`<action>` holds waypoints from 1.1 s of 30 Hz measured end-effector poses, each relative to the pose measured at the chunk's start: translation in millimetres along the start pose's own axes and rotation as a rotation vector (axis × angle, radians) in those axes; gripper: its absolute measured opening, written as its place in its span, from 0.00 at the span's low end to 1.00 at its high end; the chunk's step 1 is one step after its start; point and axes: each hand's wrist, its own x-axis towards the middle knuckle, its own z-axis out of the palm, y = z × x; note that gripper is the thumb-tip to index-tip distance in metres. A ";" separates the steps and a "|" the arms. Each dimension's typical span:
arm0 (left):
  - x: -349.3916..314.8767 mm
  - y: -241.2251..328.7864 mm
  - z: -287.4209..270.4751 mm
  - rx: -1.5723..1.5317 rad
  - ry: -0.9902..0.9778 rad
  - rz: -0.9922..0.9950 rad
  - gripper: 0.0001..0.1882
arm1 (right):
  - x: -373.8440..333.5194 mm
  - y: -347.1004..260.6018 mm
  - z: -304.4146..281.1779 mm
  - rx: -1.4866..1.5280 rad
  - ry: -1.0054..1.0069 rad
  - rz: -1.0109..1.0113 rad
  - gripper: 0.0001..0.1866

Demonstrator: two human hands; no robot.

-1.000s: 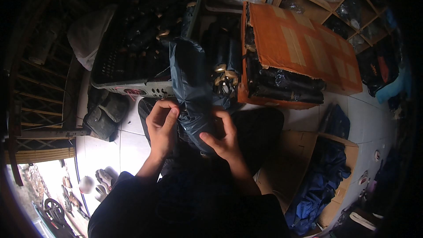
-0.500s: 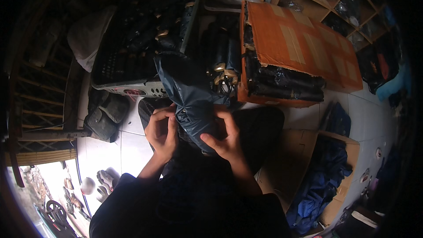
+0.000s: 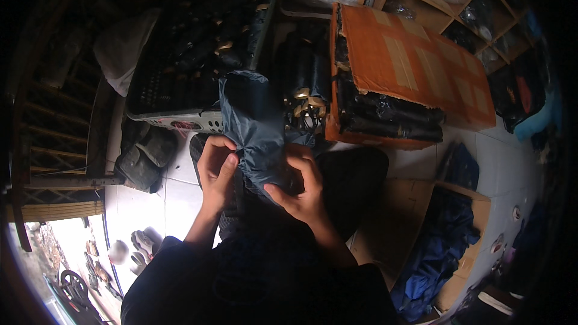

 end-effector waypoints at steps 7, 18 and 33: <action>24.7 17.5 -11.2 0.477 -0.203 0.281 0.09 | -1.7 0.9 -9.7 0.099 -0.005 0.095 0.27; 18.3 5.9 1.5 0.422 0.066 0.333 0.04 | 2.7 -5.0 -8.6 0.118 -0.069 0.091 0.29; -2.3 -15.5 9.4 -0.238 0.102 0.076 0.21 | 3.5 -0.1 -1.0 -0.172 -0.023 -0.159 0.28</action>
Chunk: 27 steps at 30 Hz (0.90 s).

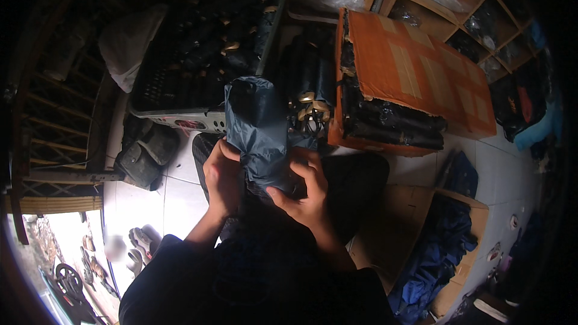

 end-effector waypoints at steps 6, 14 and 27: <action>12.6 24.2 16.2 -0.023 0.015 -0.246 0.36 | 9.1 -14.1 3.4 -0.181 -0.031 -0.067 0.29; 1.4 11.9 18.8 0.008 0.049 -0.315 0.22 | 4.8 -17.6 14.6 -0.039 -0.026 0.235 0.32; 1.5 -7.1 -7.7 -0.080 0.014 -0.220 0.29 | 16.0 -18.1 17.1 -0.077 -0.138 0.084 0.29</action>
